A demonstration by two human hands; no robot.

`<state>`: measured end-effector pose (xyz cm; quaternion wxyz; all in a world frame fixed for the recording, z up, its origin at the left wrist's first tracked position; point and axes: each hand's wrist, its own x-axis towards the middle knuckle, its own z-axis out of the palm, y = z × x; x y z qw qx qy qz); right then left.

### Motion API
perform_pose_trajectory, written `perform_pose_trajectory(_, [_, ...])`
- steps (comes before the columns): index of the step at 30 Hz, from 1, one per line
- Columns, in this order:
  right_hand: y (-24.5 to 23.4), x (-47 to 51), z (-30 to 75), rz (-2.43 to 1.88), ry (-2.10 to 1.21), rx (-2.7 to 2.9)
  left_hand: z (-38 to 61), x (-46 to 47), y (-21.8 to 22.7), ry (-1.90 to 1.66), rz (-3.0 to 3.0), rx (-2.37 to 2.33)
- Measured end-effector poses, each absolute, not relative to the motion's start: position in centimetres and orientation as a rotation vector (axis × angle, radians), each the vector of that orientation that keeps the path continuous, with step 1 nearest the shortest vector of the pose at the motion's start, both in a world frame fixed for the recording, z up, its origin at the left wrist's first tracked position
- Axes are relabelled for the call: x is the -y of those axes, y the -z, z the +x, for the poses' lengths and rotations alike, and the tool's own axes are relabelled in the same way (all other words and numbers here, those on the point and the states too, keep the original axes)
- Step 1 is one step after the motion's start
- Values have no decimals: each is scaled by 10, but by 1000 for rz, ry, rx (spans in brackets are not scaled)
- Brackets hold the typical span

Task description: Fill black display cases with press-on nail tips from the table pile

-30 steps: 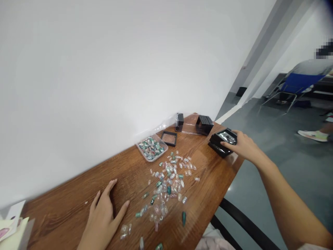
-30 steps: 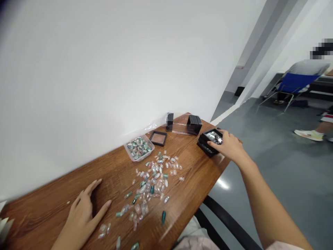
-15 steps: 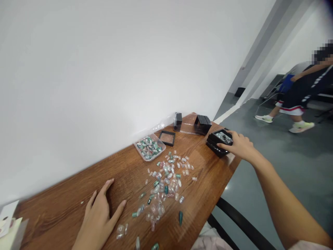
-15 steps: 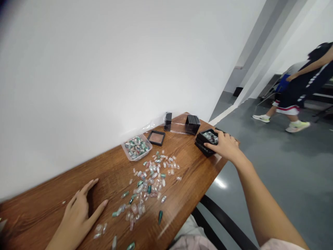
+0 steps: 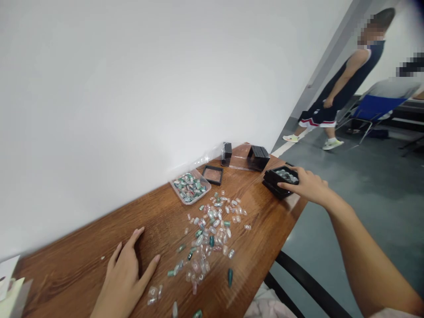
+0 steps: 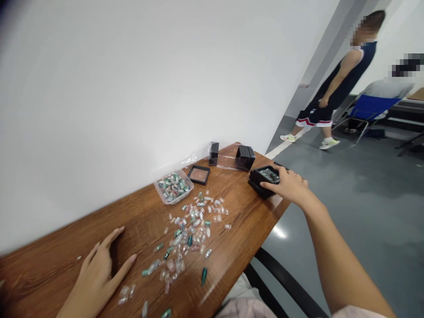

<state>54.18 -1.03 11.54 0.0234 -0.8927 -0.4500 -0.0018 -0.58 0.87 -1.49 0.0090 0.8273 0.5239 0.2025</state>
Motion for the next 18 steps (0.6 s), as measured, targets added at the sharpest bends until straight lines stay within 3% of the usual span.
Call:
perform_pose_trajectory(13, [-95,-6,565,-2688,-68,1427,-6,-8,17,-631,2603,-1618])
perform_pose_trajectory(18, [-89,-5,570,-2540,45,1518,-6,-8,18,-626,2602,-1632])
